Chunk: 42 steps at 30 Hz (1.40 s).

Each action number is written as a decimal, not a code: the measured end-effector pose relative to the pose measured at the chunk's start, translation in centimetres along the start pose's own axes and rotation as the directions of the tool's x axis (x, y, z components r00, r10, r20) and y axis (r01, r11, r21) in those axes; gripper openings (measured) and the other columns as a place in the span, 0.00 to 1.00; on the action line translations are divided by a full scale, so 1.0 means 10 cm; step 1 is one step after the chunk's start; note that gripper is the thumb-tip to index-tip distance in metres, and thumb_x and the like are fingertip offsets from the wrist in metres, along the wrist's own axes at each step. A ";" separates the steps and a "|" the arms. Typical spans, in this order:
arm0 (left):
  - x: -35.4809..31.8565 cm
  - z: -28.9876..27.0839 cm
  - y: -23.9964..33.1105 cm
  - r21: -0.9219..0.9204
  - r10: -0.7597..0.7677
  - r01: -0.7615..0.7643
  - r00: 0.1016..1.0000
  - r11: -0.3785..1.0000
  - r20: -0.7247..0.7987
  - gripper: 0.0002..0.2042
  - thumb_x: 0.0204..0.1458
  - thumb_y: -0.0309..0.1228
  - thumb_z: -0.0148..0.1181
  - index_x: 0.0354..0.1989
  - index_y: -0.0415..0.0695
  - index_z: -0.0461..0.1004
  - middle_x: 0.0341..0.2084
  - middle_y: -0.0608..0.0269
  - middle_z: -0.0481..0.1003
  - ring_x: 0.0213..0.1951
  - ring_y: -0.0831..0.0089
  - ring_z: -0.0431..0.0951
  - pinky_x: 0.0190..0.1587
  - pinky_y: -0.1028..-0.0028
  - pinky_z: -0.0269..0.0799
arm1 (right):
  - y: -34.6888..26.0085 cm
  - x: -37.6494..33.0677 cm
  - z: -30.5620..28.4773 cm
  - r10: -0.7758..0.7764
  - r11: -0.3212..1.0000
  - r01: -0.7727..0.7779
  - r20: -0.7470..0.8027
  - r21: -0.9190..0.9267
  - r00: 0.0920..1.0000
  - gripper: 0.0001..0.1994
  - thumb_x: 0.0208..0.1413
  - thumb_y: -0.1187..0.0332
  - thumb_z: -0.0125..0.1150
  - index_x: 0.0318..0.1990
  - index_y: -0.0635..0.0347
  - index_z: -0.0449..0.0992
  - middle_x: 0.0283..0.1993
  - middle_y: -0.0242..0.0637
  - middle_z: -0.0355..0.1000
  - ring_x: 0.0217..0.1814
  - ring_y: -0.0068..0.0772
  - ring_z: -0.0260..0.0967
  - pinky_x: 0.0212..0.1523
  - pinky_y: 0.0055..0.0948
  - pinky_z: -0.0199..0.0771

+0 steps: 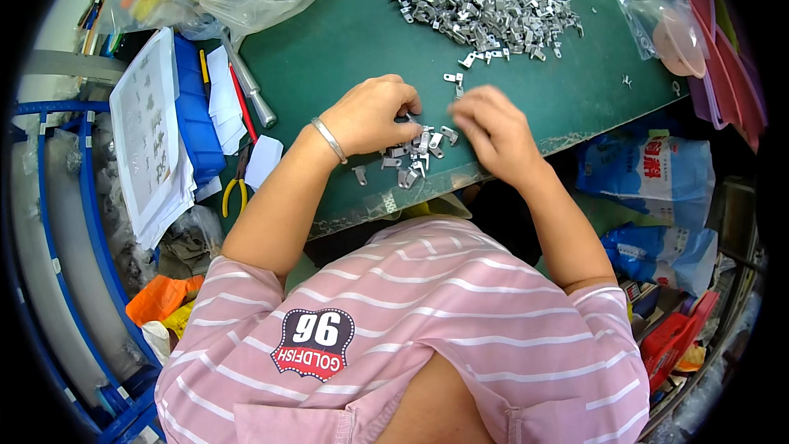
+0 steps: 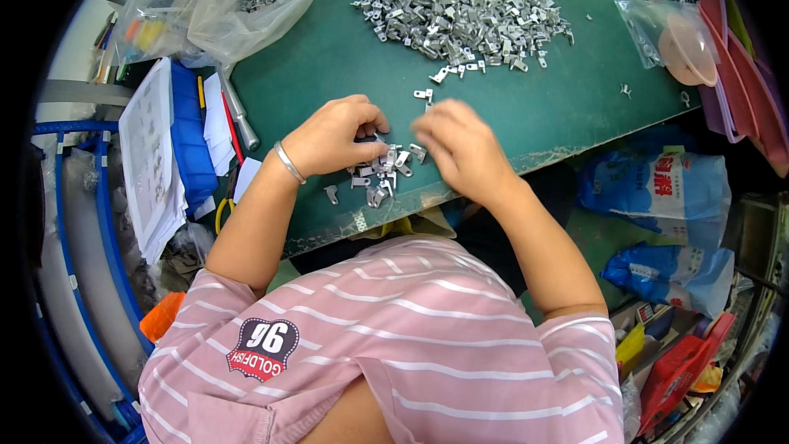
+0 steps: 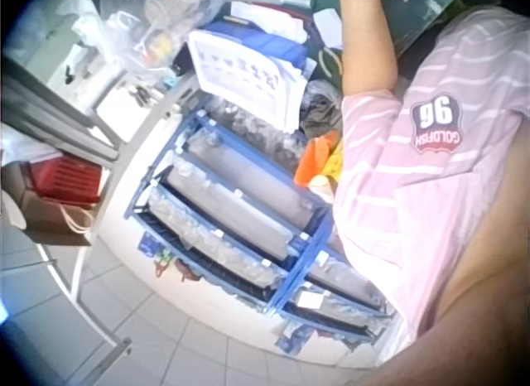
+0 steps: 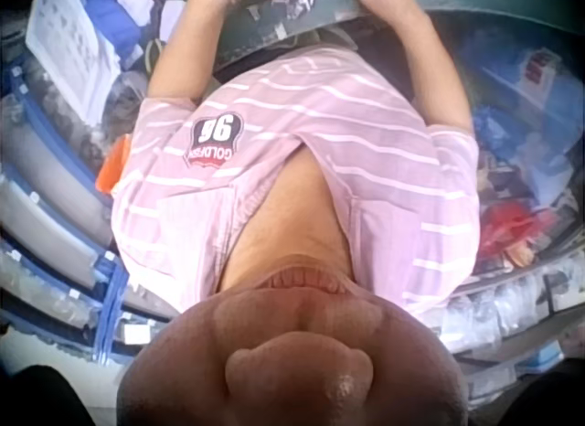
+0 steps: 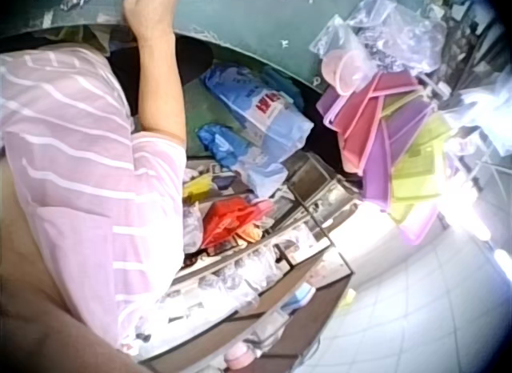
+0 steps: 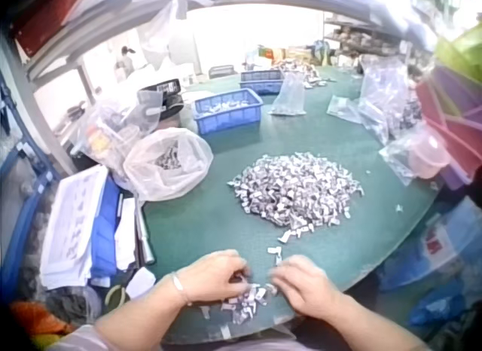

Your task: The person sits at a green workbench and assembles small silver metal parts by hand. They pick up individual components from a large pile, fit them together, and place the finished assemblies into a smaller pile on the table.

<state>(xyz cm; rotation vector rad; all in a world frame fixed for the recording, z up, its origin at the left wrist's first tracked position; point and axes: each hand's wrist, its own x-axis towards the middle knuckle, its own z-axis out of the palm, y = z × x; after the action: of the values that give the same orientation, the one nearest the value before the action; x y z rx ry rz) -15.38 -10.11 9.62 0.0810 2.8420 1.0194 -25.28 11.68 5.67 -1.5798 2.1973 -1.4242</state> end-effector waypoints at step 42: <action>0.44 0.36 0.05 0.051 0.206 -0.203 0.894 0.978 -0.397 0.11 0.47 0.21 0.67 0.40 0.42 0.77 0.40 0.56 0.72 0.38 0.59 0.77 0.43 0.65 0.75 | 0.22 0.11 -0.06 0.158 0.977 -0.183 -0.203 -0.108 0.966 0.07 0.50 0.78 0.64 0.37 0.61 0.77 0.38 0.41 0.75 0.43 0.48 0.72 0.47 0.41 0.72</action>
<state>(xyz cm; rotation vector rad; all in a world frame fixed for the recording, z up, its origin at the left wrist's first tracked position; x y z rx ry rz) -19.30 -7.05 6.81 0.1983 3.2664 1.1851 -27.70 11.26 4.92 -1.2940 2.5096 -1.4692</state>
